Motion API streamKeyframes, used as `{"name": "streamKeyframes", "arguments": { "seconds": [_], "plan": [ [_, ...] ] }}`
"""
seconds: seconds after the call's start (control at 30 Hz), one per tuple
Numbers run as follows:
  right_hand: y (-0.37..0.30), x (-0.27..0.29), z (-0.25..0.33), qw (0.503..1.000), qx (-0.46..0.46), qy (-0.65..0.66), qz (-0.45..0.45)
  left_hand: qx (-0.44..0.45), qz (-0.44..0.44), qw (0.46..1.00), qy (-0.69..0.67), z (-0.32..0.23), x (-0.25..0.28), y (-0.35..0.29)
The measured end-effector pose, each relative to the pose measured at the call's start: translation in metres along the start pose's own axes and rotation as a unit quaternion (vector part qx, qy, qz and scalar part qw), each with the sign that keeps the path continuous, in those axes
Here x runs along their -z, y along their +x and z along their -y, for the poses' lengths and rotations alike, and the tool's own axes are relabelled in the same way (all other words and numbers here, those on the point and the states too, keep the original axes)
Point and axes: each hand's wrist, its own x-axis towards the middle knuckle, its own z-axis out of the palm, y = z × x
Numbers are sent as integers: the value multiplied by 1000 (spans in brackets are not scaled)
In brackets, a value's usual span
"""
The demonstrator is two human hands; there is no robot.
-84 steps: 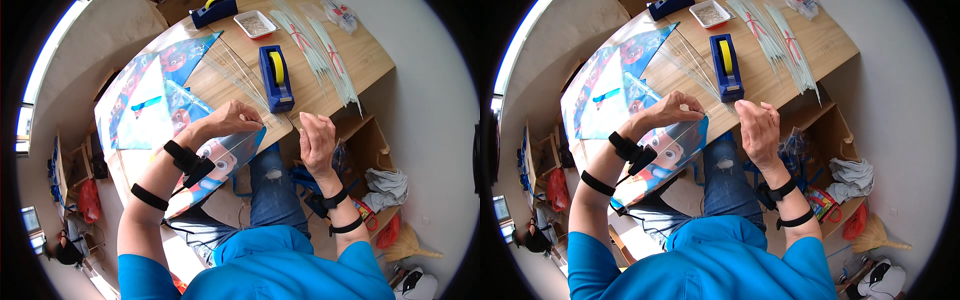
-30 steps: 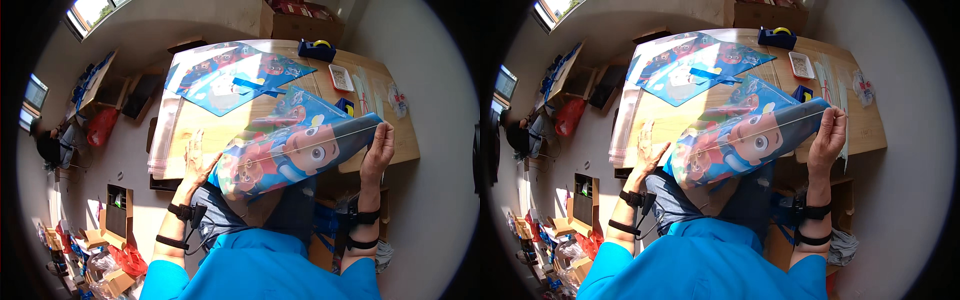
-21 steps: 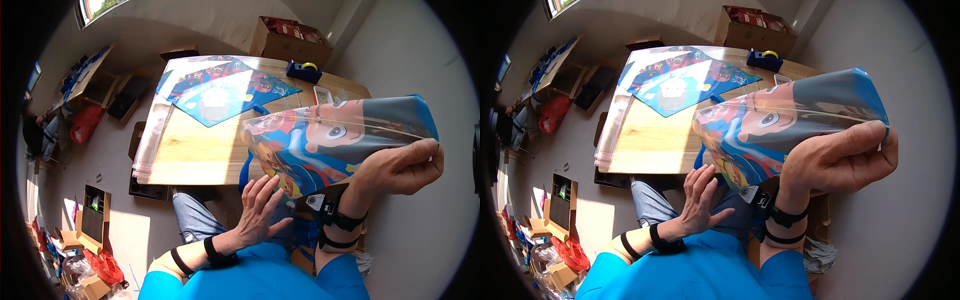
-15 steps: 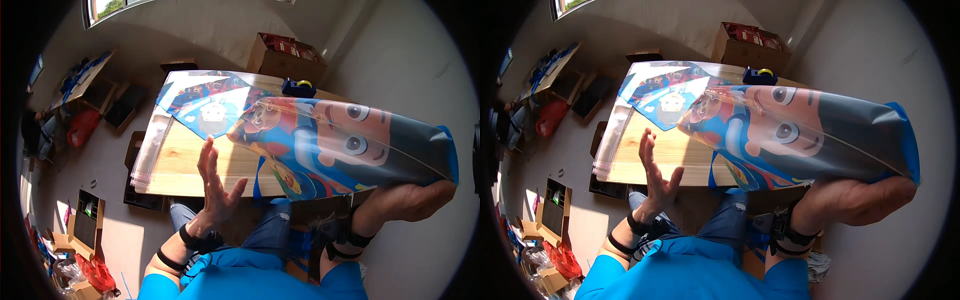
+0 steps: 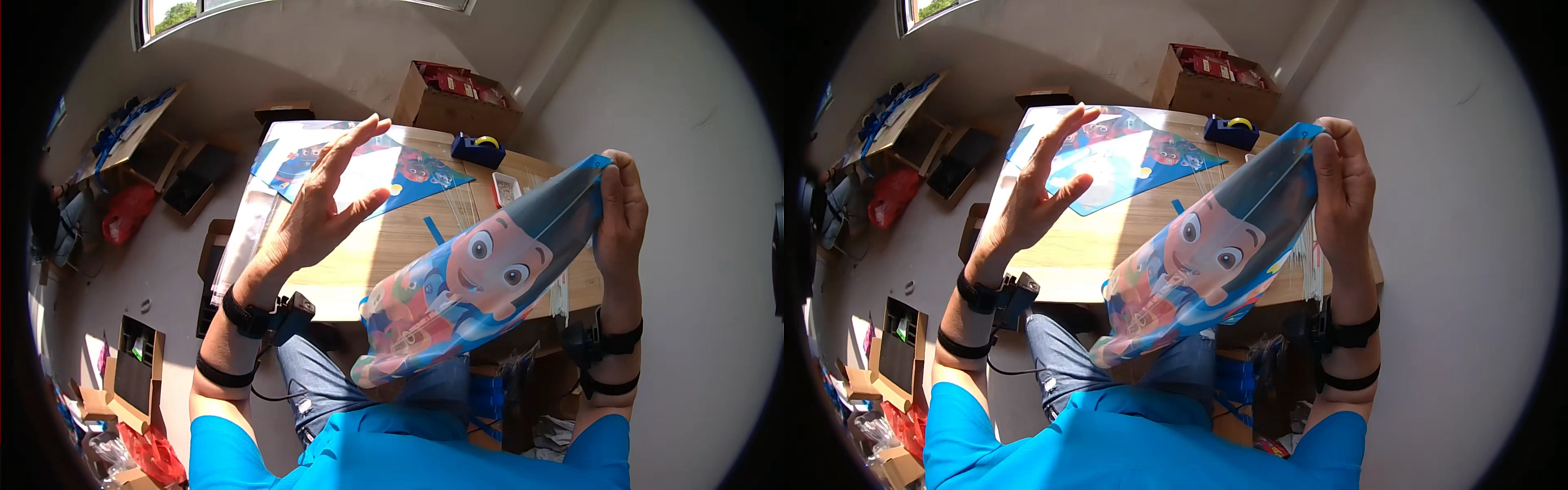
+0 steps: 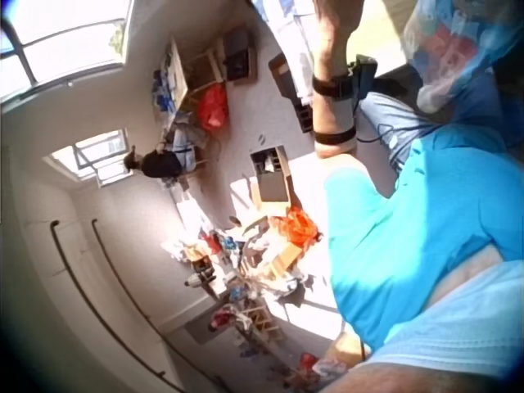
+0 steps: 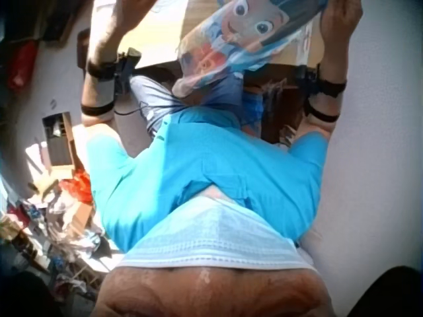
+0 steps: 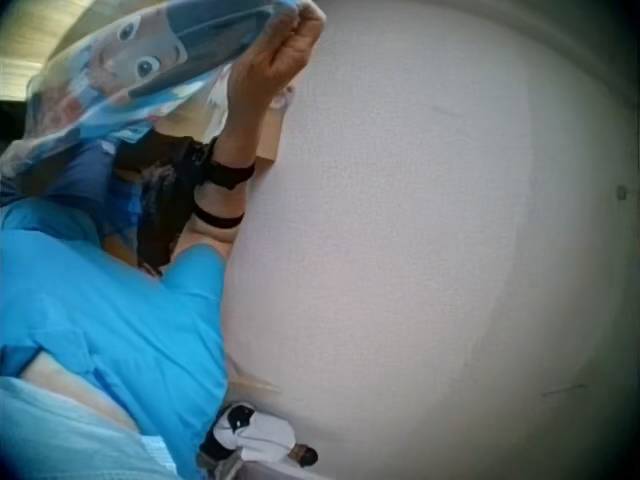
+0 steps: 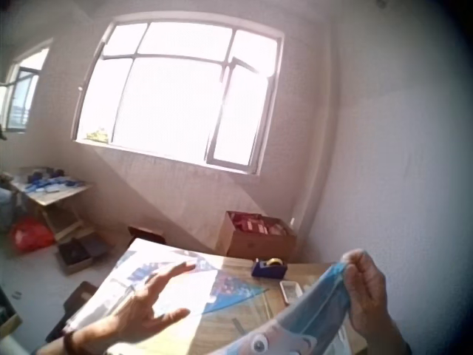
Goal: Insert a support rod into the sleeve of a plastic kite and tape it in place.
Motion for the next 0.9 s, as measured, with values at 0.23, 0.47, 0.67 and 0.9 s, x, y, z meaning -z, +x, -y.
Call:
{"name": "streamKeyframes", "arguments": {
  "seconds": [0.23,0.47,0.67,0.9],
  "plan": [
    [17,-38,20,956,-51,216,191,49,273,910,-307,-17,-26,67],
    [28,-45,14,974,-12,169,151,140,408,860,-274,17,-4,44],
    [29,-66,-1,998,-25,50,-39,-33,-131,989,64,-7,40,11],
    [44,-56,-43,952,-191,79,-224,217,-43,951,216,-1,16,-112]
  ]
}}
